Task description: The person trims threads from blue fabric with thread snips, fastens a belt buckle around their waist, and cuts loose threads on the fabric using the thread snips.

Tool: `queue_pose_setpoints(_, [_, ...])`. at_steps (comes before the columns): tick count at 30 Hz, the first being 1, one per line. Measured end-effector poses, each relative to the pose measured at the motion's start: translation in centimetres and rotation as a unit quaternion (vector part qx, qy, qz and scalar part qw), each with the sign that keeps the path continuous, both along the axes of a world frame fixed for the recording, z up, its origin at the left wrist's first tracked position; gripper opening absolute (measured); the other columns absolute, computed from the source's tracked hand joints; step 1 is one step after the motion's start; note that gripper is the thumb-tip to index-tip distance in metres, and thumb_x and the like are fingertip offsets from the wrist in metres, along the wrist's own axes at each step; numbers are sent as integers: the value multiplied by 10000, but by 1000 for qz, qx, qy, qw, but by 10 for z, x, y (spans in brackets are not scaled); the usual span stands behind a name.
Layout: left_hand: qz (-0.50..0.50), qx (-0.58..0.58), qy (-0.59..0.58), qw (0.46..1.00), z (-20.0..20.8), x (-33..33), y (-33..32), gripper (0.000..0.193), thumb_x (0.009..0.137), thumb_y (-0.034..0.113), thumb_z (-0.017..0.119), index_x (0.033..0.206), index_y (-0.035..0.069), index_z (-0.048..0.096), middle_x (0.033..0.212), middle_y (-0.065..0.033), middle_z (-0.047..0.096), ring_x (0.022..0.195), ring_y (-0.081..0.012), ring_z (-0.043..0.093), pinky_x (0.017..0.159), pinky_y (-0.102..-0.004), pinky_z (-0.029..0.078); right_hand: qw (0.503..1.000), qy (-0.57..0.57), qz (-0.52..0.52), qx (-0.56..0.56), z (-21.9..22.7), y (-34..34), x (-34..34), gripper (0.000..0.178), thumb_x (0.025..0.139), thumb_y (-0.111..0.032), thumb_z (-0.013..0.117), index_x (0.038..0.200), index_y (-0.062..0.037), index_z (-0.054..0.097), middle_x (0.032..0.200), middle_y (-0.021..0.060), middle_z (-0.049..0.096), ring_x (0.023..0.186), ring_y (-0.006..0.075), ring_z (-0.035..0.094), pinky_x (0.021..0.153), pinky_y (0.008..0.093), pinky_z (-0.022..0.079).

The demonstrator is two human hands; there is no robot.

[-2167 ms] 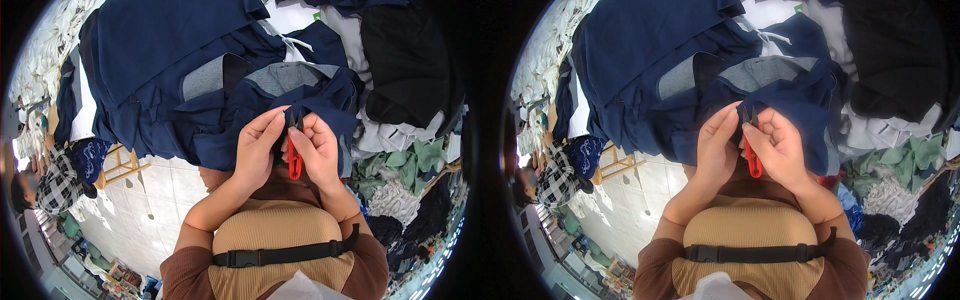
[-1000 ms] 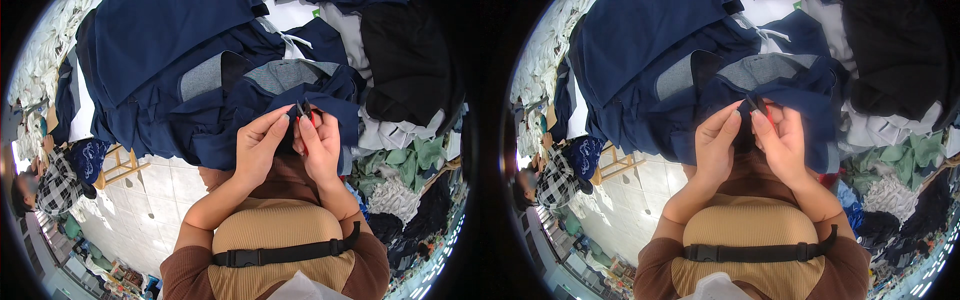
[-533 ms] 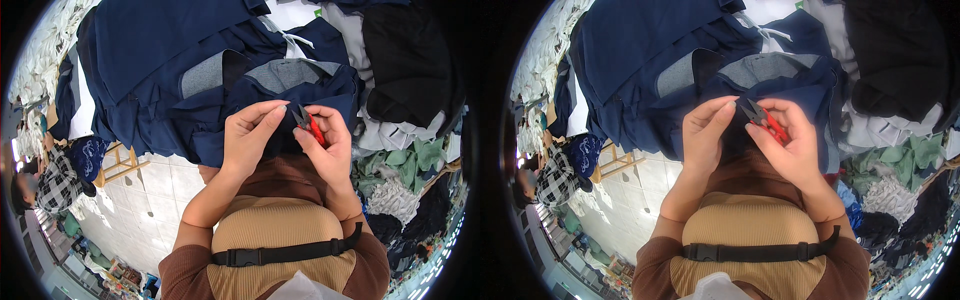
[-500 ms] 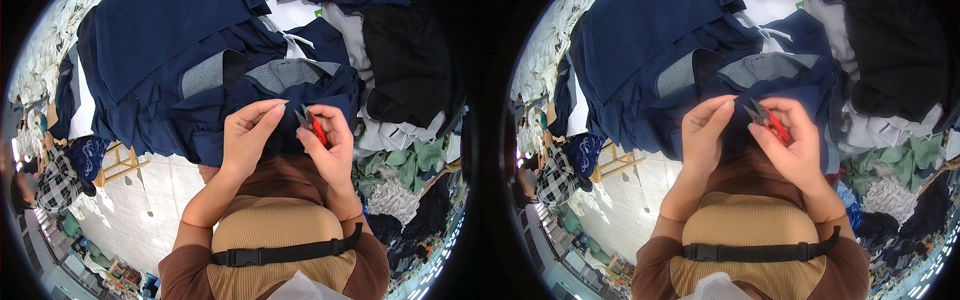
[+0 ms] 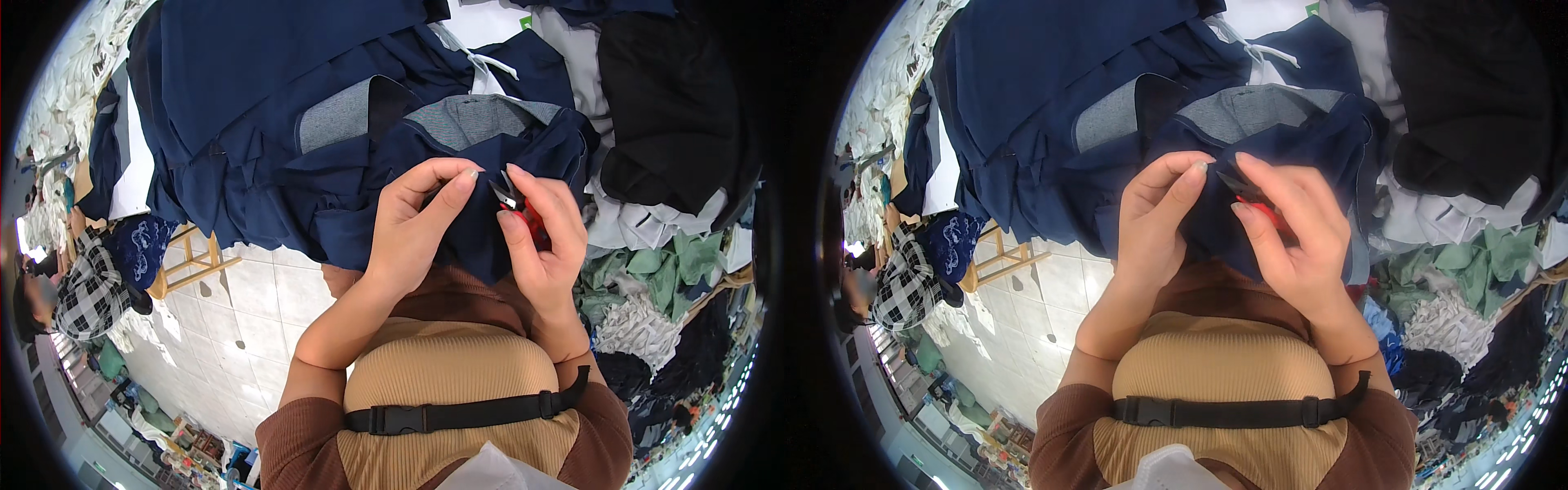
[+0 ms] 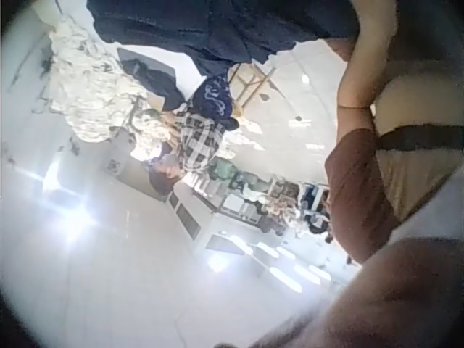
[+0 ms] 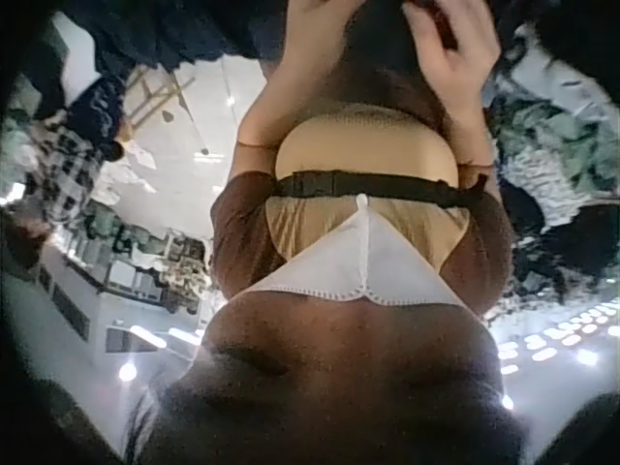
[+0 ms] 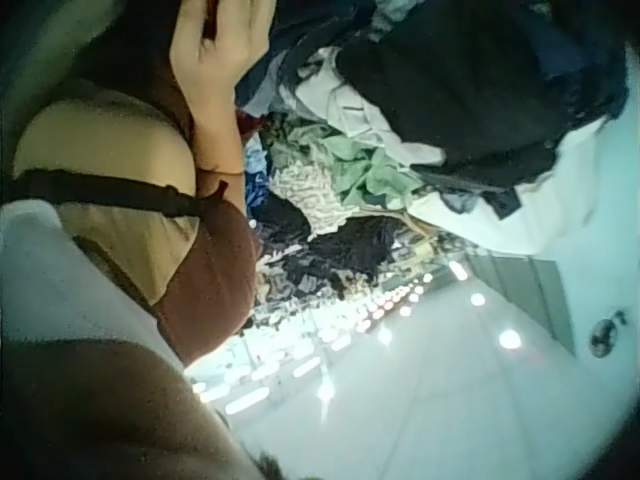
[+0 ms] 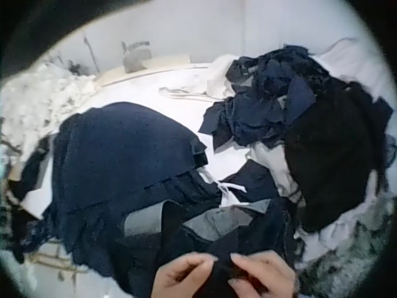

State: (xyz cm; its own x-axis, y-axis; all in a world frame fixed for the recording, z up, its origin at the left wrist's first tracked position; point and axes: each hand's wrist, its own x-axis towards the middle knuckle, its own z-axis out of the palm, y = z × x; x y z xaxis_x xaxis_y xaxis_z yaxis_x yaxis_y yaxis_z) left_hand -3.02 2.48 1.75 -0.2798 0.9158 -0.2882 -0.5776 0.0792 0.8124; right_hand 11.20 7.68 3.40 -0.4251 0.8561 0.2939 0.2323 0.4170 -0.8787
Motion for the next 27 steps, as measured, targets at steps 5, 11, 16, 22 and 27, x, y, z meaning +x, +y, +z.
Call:
queue_pose_setpoints(5, [-20,6,41,999,4,-3,0,133,866,98,608,942,-4,647,868,9,614,808,-32,522,737,-167,413,995,-50,-9,86,-1,7,4,379,671,-1,681,1044,-67,664,869,65,605,740,207,544,663,273,436])
queue_pose_setpoints(11, [-35,-1,68,997,5,-6,1,126,862,87,610,935,-4,658,831,17,605,778,-24,515,698,-159,402,981,-117,-22,156,2,9,7,360,646,-32,695,998,-104,691,881,31,609,803,205,505,735,291,406])
queue_pose_setpoints(16, [-37,7,76,996,2,-6,2,116,861,83,610,919,-4,662,807,22,604,760,-19,512,679,-157,403,976,-130,-34,170,2,9,8,340,653,-32,697,984,-109,696,887,17,610,813,195,493,757,287,387])
queue_pose_setpoints(22, [-40,1,89,995,4,-6,3,115,859,84,612,914,-4,660,803,28,607,751,-15,508,668,-157,406,976,-124,-33,176,0,9,7,325,652,-29,700,968,-107,698,889,14,609,820,194,489,757,284,384])
queue_pose_setpoints(27, [-41,0,88,995,4,-6,2,116,860,85,610,915,-5,659,822,23,614,758,-17,511,681,-159,413,976,-123,-31,179,1,9,7,327,650,-25,700,966,-106,698,885,15,609,820,193,491,753,285,386])
